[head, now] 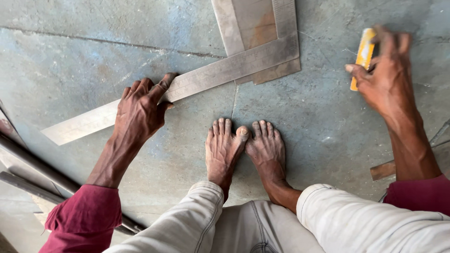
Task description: The person holds an L-square against a metal strip on the floor while another person uses a yellow marking tool to draw lines across the metal surface.
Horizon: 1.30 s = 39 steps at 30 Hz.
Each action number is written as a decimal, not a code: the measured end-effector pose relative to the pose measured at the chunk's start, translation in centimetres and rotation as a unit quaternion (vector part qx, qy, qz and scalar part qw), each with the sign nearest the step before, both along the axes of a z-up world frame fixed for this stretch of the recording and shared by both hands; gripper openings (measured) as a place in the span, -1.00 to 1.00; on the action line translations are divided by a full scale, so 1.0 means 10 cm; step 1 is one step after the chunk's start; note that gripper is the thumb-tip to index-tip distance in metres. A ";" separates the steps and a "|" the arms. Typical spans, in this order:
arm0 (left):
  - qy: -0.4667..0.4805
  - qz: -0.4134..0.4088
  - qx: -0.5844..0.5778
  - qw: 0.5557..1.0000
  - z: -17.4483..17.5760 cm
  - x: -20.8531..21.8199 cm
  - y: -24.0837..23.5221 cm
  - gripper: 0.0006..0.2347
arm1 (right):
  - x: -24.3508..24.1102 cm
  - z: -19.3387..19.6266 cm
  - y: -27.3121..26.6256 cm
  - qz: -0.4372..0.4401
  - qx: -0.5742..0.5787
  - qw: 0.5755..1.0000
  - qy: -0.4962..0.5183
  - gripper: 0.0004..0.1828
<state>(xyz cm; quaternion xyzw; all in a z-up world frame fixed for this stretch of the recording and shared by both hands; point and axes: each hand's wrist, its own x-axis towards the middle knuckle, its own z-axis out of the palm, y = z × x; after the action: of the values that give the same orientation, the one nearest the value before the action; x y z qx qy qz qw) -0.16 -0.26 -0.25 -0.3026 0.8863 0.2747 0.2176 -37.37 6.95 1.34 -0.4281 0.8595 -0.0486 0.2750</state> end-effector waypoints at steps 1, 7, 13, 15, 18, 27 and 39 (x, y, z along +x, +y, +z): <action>-0.026 -0.030 -0.002 0.999 0.03 0.01 0.00 -0.56 | 0.00 -0.01 0.01 0.001 0.000 1.000 -0.003 -0.05; 0.005 0.014 0.005 1.000 0.05 -0.04 -0.03 -0.66 | -0.09 0.04 -0.05 -0.079 -0.126 0.987 -0.059 -0.25; 0.004 0.027 0.000 1.000 0.00 -0.06 -0.01 -0.70 | -0.03 -0.15 -0.02 -0.025 -0.095 0.992 -0.075 -0.64; 0.007 0.025 -0.004 1.000 0.03 -0.04 -0.01 -0.67 | 0.10 -0.21 -0.01 0.042 -0.108 0.993 -0.037 -0.93; -0.007 0.018 0.001 1.000 0.04 -0.07 -0.03 -0.63 | 0.36 -0.31 -0.12 0.194 -0.210 0.941 0.178 -0.86; 0.004 0.038 -0.005 0.999 0.00 -0.10 -0.02 -0.70 | 0.69 -0.30 -0.40 0.053 -0.092 0.994 -0.041 -0.82; 0.020 0.047 0.009 0.999 0.14 -0.11 -0.25 -0.60 | 0.68 -0.35 -0.40 0.063 -0.096 0.992 -0.056 -0.89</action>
<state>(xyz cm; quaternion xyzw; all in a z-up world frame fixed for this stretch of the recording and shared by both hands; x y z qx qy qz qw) -1.28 -2.72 1.15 -0.3366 0.8729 0.2981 0.1893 -30.59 2.99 -2.19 -0.5021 0.8057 -0.1375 0.2826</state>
